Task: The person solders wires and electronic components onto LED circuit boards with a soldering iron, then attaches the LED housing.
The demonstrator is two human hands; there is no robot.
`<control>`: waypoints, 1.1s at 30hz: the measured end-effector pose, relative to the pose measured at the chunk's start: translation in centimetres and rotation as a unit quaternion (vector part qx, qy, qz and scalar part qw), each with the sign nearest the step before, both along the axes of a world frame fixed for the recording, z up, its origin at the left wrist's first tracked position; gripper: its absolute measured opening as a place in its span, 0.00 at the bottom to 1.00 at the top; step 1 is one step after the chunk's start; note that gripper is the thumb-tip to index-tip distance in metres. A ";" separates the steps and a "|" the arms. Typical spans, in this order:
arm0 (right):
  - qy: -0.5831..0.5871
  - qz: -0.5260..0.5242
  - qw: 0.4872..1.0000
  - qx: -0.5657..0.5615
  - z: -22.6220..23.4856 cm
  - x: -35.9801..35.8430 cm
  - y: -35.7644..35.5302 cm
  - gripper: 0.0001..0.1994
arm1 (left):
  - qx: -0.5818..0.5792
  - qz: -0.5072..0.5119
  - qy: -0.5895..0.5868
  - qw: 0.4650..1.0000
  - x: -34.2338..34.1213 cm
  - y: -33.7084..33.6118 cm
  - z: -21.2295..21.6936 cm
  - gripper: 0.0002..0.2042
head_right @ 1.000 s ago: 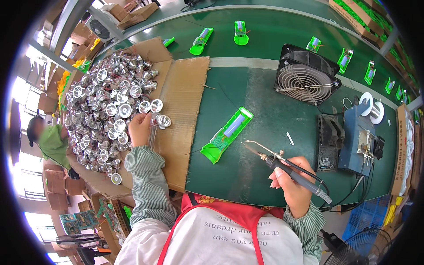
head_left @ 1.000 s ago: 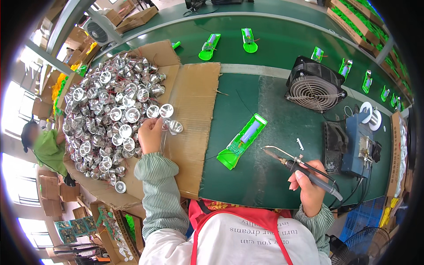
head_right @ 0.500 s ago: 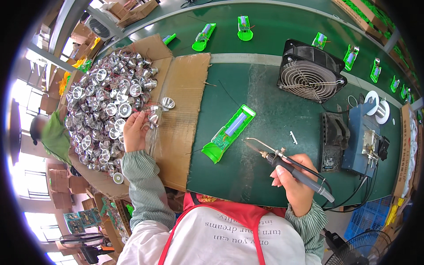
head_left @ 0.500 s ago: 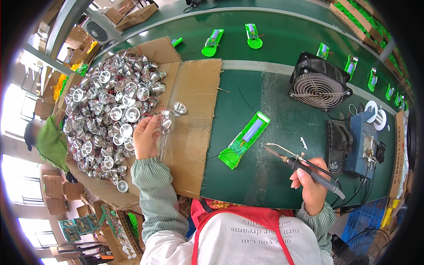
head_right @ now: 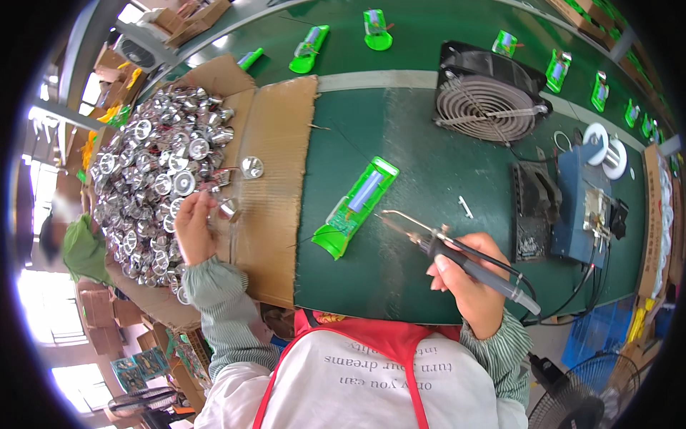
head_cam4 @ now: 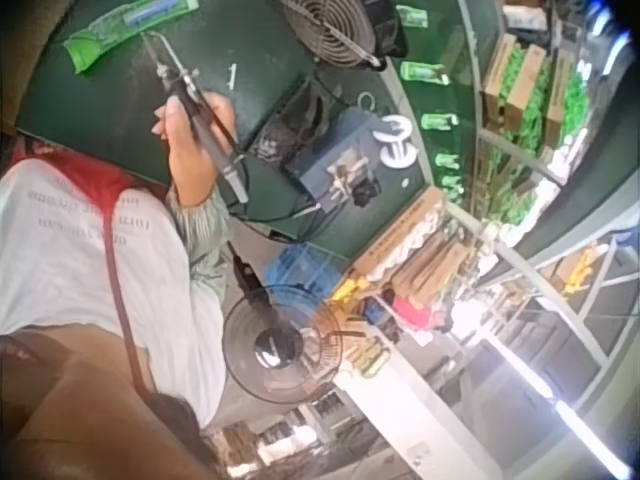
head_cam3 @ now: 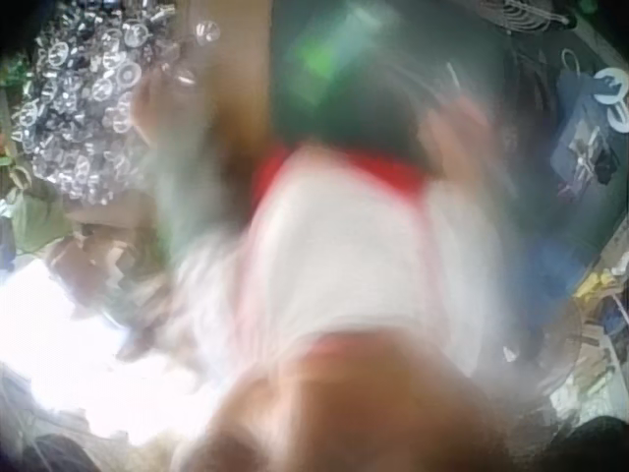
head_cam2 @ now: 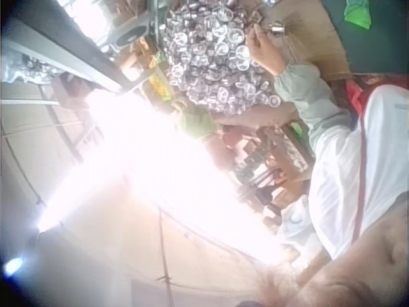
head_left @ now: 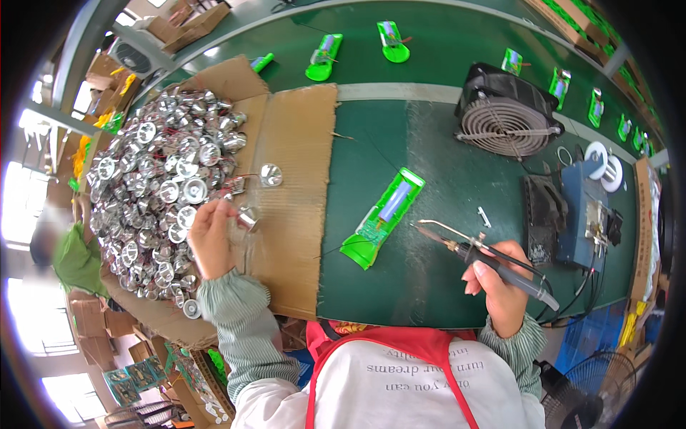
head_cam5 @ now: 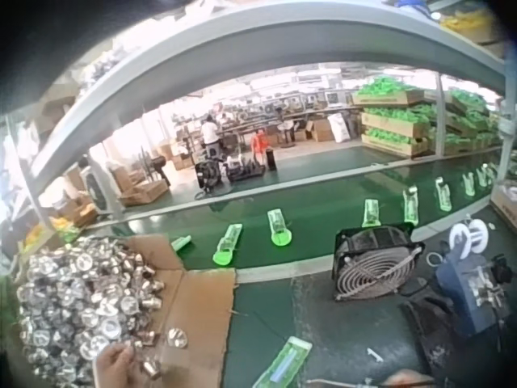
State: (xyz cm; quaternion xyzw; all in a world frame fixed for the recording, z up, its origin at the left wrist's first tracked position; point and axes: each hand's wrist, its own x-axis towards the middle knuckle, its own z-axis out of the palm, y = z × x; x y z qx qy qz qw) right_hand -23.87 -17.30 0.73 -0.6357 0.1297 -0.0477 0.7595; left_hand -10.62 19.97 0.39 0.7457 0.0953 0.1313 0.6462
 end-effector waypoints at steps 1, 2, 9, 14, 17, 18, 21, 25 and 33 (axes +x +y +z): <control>-0.001 0.013 1.000 0.004 0.2 0.3 0.2 0.07 | 0.027 -0.005 0.002 1.000 -0.8 -0.4 0.8 0.06; -0.001 0.027 1.000 0.006 0.4 0.5 0.3 0.07 | 0.053 -0.011 0.005 0.999 -1.4 -0.8 1.4 0.06; -0.015 0.055 0.998 0.010 0.4 0.8 0.6 0.06 | 0.238 0.063 -0.025 0.969 -0.3 -1.0 1.4 0.06; -0.010 0.055 0.998 0.011 0.3 0.6 0.3 0.06 | 0.246 0.002 0.012 0.969 -1.9 -4.8 4.5 0.04; 0.005 0.059 0.998 0.025 0.1 0.9 0.9 0.07 | 0.298 -0.193 0.069 0.932 -3.6 -8.8 2.9 0.04; -0.012 0.078 0.997 0.022 -0.2 1.1 1.2 0.07 | 0.329 -0.223 0.030 0.917 -3.9 -9.9 2.0 0.04; -0.011 0.110 0.994 0.020 -0.1 1.6 1.9 0.07 | 0.380 -0.273 -0.016 0.883 -4.2 -11.6 0.5 0.04; 0.010 0.113 0.993 0.030 -1.0 2.3 2.5 0.07 | 0.397 -0.303 -0.043 0.866 -4.1 -12.5 -1.2 0.03; 0.040 0.112 0.992 0.051 -1.6 3.0 3.1 0.07 | 0.396 -0.317 -0.029 0.861 -4.2 -12.5 -1.2 0.02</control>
